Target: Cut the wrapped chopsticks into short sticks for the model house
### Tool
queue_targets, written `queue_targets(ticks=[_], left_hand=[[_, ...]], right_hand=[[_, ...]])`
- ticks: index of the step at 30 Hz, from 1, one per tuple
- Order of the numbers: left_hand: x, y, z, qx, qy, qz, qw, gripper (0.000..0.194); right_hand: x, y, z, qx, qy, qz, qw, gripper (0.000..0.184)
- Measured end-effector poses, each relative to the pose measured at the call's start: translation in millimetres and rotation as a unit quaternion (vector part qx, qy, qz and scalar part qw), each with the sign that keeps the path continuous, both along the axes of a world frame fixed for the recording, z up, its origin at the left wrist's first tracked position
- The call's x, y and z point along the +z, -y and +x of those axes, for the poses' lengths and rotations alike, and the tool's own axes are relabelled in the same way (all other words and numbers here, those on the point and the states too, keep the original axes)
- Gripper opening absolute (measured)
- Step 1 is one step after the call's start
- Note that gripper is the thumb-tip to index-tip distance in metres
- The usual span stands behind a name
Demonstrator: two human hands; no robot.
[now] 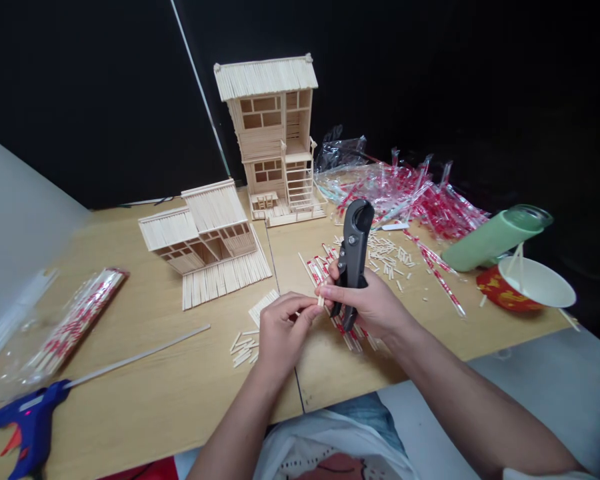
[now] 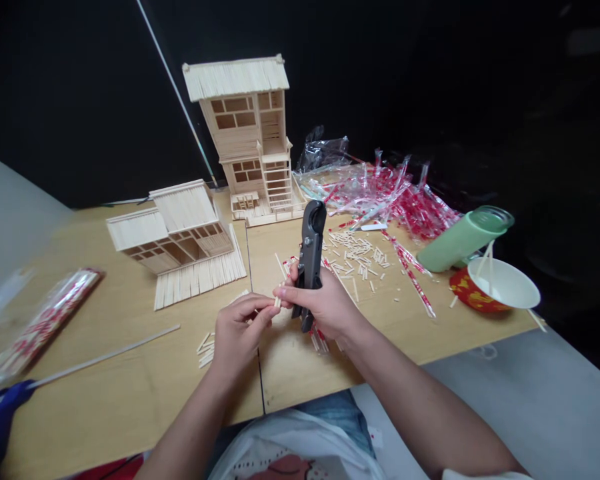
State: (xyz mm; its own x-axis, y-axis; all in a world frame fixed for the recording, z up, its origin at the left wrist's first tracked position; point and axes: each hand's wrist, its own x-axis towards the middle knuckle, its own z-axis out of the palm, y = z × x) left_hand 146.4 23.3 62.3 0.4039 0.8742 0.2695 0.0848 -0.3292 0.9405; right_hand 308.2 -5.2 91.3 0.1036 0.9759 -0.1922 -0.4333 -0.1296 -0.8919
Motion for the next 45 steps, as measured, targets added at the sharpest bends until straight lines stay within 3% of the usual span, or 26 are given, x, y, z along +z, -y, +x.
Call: queue_targets(ticks=[5,13,17,20,24,29,35,45], left_hand=[[3.3,-2,0,0.005,-0.001,0.016,1.000,0.010],[4.3,-6,13,0.000,-0.023,-0.078,0.997,0.019],[12.1,-15,20,0.003,-0.048,-0.032,0.998,0.022],[20.3,-27,23,0.023,-0.080,0.057,0.995,0.022],[28.6,-42,31,0.038,-0.162,0.237,0.957,0.021],[34.4,-50,50,0.036,-0.258,0.402,0.878,0.021],[39.5,-51,68,0.034,-0.322,0.471,0.820,0.021],[44.9,-51,84,0.021,-0.374,0.502,0.780,0.021]], right_hand=[[-0.1,1,0,-0.025,0.009,0.013,1.000,0.045],[1.1,0,7,-0.061,0.133,0.061,0.987,0.037],[7.1,3,26,-0.046,0.240,0.053,0.968,0.031],[7.3,12,45,0.019,0.361,0.026,0.932,0.033],[2.3,26,63,0.118,0.399,-0.017,0.909,0.047],[2.7,31,75,0.111,0.392,-0.022,0.913,0.059],[4.3,34,91,0.120,0.381,-0.032,0.916,0.065],[11.3,35,102,0.096,0.429,-0.003,0.898,0.060]])
